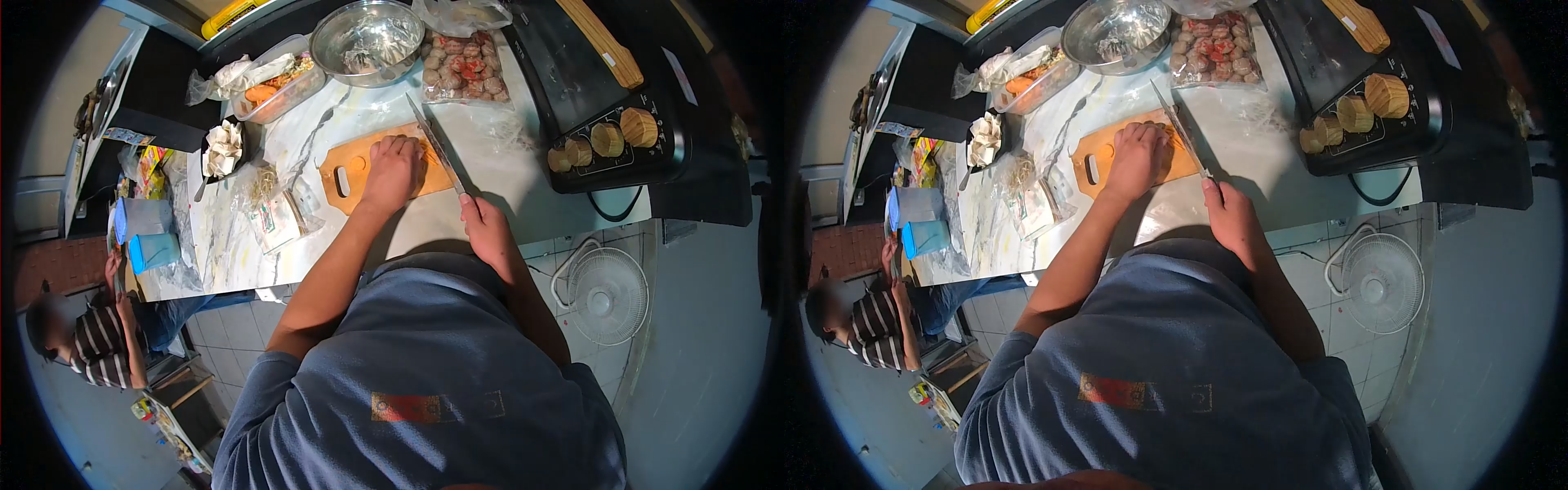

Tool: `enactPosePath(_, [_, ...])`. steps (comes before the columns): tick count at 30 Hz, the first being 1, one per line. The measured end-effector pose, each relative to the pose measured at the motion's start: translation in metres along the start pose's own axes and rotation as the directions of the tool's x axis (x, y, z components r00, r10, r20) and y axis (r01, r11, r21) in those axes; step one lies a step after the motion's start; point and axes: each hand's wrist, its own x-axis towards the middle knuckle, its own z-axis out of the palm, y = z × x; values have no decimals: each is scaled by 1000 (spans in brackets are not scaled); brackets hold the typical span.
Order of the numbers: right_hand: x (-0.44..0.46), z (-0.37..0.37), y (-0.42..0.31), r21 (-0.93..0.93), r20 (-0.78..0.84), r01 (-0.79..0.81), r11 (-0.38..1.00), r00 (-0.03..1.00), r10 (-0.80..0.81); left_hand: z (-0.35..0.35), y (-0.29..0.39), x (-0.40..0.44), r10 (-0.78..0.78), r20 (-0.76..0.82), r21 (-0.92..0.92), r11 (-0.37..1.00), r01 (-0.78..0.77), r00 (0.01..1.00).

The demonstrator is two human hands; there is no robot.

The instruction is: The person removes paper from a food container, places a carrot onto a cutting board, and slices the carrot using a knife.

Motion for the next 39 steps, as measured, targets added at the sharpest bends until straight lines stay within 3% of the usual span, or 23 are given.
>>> enactPosePath(2, [0, 1, 1, -3, -2, 19, 1000, 1000, -19, -1, -1, -1, -109, -10, -155, 982, 106, 994])
enactPosePath(6, [-1, 1, -2, -13, 42, -15, 1000, 999, 16, 2, -5, -4, -204, -96, -307, 937, 166, 974])
enactPosePath(9, [1, 4, 2, -11, 52, -21, 1000, 998, 21, 0, -8, -6, -269, -35, -412, 881, 231, 963])
enactPosePath(15, [0, 4, 3, -8, 48, 21, 1000, 999, -21, 1, -8, -9, -180, -113, -284, 948, 142, 977])
enactPosePath(21, [-2, 3, 7, -32, 24, 54, 998, 998, -53, -4, -8, -8, -36, -8, -165, 986, 34, 999])
enactPosePath(27, [-4, 2, 7, -20, 17, 27, 999, 999, -27, -7, -2, -4, 131, -13, 55, 990, -130, 991])
enactPosePath(29, [-2, 2, 6, -20, 21, 10, 1000, 1000, -10, -11, 0, -1, 204, 100, 243, 944, -223, 974])
enactPosePath(36, [0, 4, 6, -30, 65, -10, 999, 998, 12, -18, 2, -4, 233, 131, 261, 930, -260, 964])
enactPosePath(39, [2, 7, 12, -38, 66, -12, 999, 998, 14, -14, -2, -11, 240, 26, 184, 953, -241, 970])
